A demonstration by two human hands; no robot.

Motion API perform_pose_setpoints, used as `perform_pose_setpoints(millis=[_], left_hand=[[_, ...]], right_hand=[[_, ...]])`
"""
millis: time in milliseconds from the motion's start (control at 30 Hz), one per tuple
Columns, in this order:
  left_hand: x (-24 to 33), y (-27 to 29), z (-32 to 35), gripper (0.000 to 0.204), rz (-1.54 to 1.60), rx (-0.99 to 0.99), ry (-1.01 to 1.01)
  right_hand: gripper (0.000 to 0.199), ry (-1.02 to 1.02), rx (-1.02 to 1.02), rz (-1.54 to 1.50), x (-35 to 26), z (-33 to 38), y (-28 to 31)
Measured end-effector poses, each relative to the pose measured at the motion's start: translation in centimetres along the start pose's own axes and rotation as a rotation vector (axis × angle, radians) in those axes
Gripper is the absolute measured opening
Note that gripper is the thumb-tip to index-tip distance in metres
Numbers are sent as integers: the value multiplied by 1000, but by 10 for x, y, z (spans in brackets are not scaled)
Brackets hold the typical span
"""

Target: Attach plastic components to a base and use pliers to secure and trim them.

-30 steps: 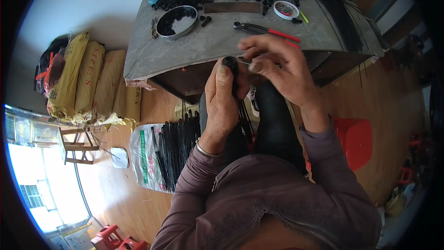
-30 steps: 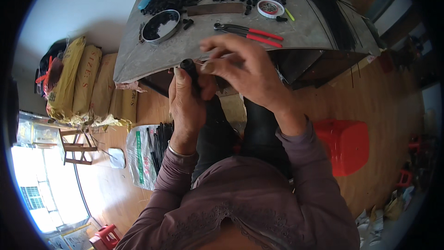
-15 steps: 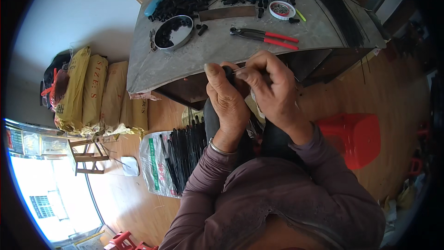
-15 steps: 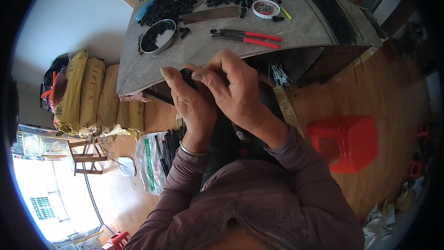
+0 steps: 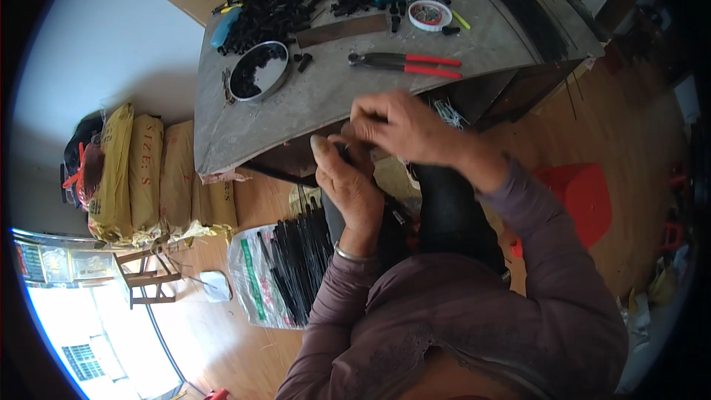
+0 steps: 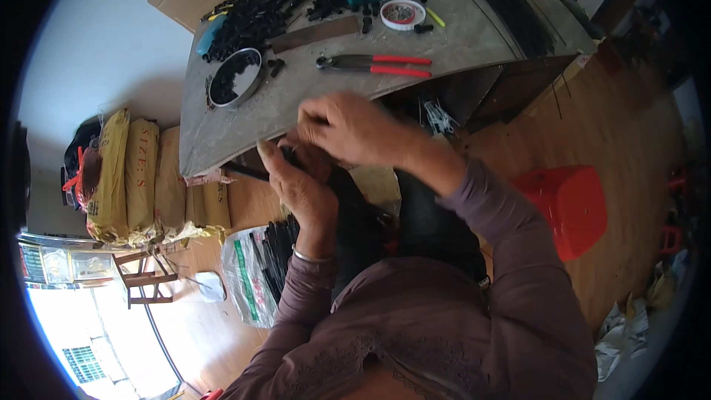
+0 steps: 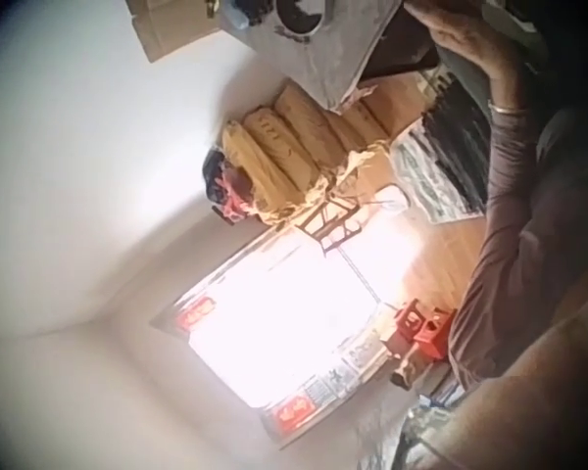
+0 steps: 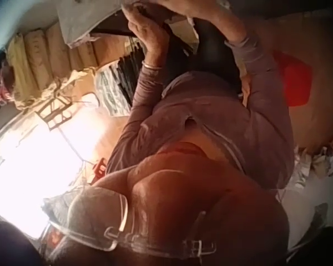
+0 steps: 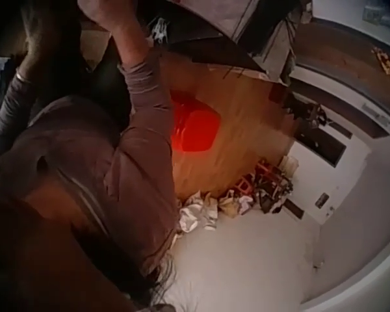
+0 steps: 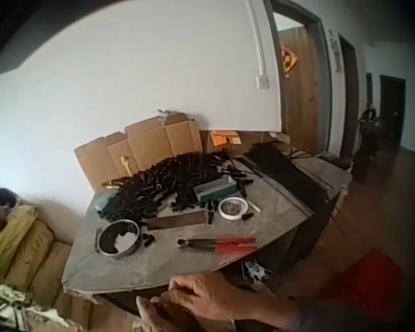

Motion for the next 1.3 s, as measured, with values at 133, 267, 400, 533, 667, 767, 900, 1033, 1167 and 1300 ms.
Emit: perform_pose_setpoints(millis=[133, 267, 400, 533, 667, 767, 900, 1033, 1167, 1300], left_hand=[[-2, 16, 2, 50, -69, -32, -40], [5, 24, 2, 51, -21, -41, 5], [9, 24, 0, 50, 72, -13, 25], [13, 30, 5, 50, 56, 23, 26], [16, 27, 5, 52, -50, -32, -11], [20, 28, 2, 53, -168, -20, -73], [20, 29, 1, 54, -137, -46, -20], [16, 28, -1, 54, -105, -18, -36], [16, 27, 2, 53, -109, -3, -25], [16, 28, 2, 54, -110, -11, -28]], right_hand=[[20, -139, 109, -457, 2, 24, -37], [21, -137, 201, -189, 26, 16, -25], [22, 41, 540, 592, 87, -5, 22], [23, 33, 412, 873, 119, -4, 23], [23, 67, 425, 780, 125, -8, 25], [20, -28, 414, 666, 105, -3, 26], [14, -418, 173, -142, 60, 35, 17], [35, -130, 124, 188, 26, 51, 18], [44, 275, 249, 590, 6, 50, 31], [45, 309, 258, 719, 0, 49, 32]])
Point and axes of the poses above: each hand's wrist, its own z-axis away from the middle knuckle, its own y-axis out of the back of the hand, x = y × z, the point moved 2 cm from there along -z, towards the middle knuckle, and after that the axes turned 13 degrees about z, right-handed, at the moved point
